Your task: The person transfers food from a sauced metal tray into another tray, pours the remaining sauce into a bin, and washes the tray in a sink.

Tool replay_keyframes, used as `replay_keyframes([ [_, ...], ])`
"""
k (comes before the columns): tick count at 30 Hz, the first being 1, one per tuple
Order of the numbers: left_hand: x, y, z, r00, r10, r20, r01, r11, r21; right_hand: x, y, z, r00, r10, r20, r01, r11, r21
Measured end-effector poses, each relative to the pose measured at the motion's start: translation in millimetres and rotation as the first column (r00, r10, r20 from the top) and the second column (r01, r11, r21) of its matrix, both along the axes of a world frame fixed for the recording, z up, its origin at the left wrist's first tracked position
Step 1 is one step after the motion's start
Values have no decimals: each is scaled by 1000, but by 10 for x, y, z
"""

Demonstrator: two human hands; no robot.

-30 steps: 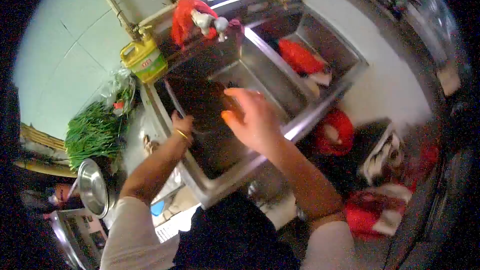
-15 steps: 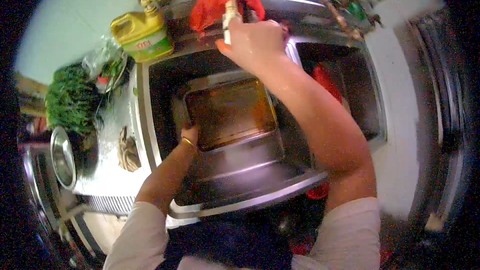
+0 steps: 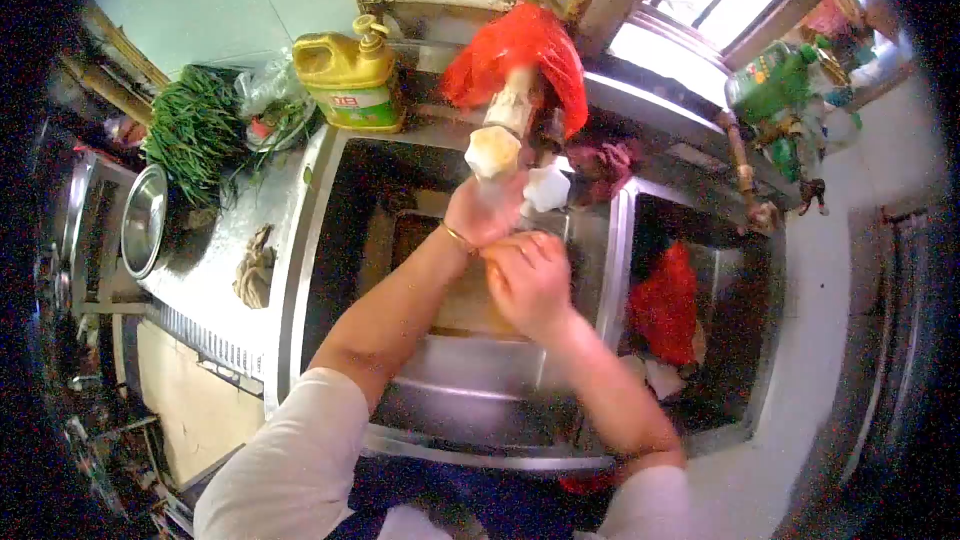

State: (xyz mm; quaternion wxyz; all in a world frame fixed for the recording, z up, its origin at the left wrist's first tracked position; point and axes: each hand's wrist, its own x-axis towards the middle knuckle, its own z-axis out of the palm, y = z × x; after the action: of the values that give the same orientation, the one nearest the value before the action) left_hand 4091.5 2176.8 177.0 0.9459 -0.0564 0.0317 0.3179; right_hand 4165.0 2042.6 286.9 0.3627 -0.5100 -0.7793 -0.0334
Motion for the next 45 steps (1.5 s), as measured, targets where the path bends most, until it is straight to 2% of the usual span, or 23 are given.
replay_keyframes([
  [1, -15, 16, -32, 1000, -27, -9, 27, 998, 58, -62, 78, -278, 990, -142, 28, 144, 985, -95],
  [3, -78, -2, -125, 996, -90, -30, 93, 983, 159, -80, 437, -799, 555, -469, -687, 56, 845, -531],
  [6, -151, -65, 112, 972, 60, -226, -64, 998, -12, -90, 982, -981, 42, -451, -891, -300, 845, -442],
  [11, -202, 112, -149, 999, -39, 27, 38, 999, 19, -292, 1179, -704, 58, -741, -670, -153, 656, -739],
  [13, -119, 70, 102, 975, -55, -214, 47, 998, -44, -204, 1156, -1099, 104, -608, -787, -16, 791, -612],
  [15, -142, 33, 265, 940, -55, -338, 50, 998, -23, -91, 1101, -1172, 417, -591, -691, 45, 773, -633],
  [17, -266, 94, -135, 857, 61, -512, 38, 983, 180, 135, 1133, -1461, 153, -734, -661, -355, 583, -730],
  [19, -772, -34, 216, 498, 480, -722, 126, 784, 608, -56, 1058, -1152, -320, -703, -635, -590, 672, -447],
  [20, -1050, -97, 199, 473, 597, -648, 106, 692, 714, -113, 1020, -1084, -339, -703, -625, -593, 675, -438],
  [22, -1876, -271, 557, 38, 863, -504, 440, 438, 784, -147, 1010, -1014, -385, -689, -615, -576, 700, -424],
  [23, -2240, -370, 576, -259, 945, -202, 491, 308, 815, -128, 1034, -1051, -388, -691, -610, -580, 698, -421],
  [26, -3368, -560, 411, -657, 750, -84, 457, 484, 746, -251, 1080, -899, -527, -648, -550, -455, 762, -461],
  [27, -3675, -643, 379, -714, 674, 190, 643, 524, 559, -179, 1110, -1142, -422, -660, -621, -508, 740, -441],
  [28, -3885, -762, 277, -770, 615, 169, 628, 684, 370, -34, 1153, -1605, -313, -653, -690, -557, 715, -424],
  [30, -4186, -824, 141, -641, 459, -615, 329, 888, 320, -202, 1126, -1666, -269, -610, -746, -660, 681, -318],
  [31, -4364, -849, -335, -683, 642, -348, 353, 708, 612, -562, 1071, -1365, -339, -585, -737, -699, 681, -219],
  [33, -3709, -658, 462, -456, 678, -577, 23, 657, 754, -1146, 927, -766, -47, -642, -765, -748, 530, -399],
  [36, -2903, -278, 656, -284, 936, -208, 460, 324, 827, -1854, 912, -263, -143, -592, -793, -757, 581, -298],
  [39, -2370, 39, 1326, 261, 965, 28, 735, -218, 642, -1727, 1290, -419, -104, -494, -864, -492, 780, -387],
  [40, -2321, 174, 1467, 192, 957, -216, 696, 22, 718, -1540, 1380, -354, -331, -480, -813, -503, 818, -278],
  [41, -2229, 373, 1651, 69, 994, -82, 638, 19, 770, -1377, 1487, -254, -535, -446, -717, -490, 856, -166],
  [42, -2146, 672, 1802, 27, 985, 169, 549, -156, 821, -1273, 1588, -58, -532, -421, -735, -469, 869, -158],
  [45, -1703, 1431, 2267, 34, 994, 103, 628, -101, 771, -1033, 2054, 101, -470, -294, -833, -316, 937, -152],
])
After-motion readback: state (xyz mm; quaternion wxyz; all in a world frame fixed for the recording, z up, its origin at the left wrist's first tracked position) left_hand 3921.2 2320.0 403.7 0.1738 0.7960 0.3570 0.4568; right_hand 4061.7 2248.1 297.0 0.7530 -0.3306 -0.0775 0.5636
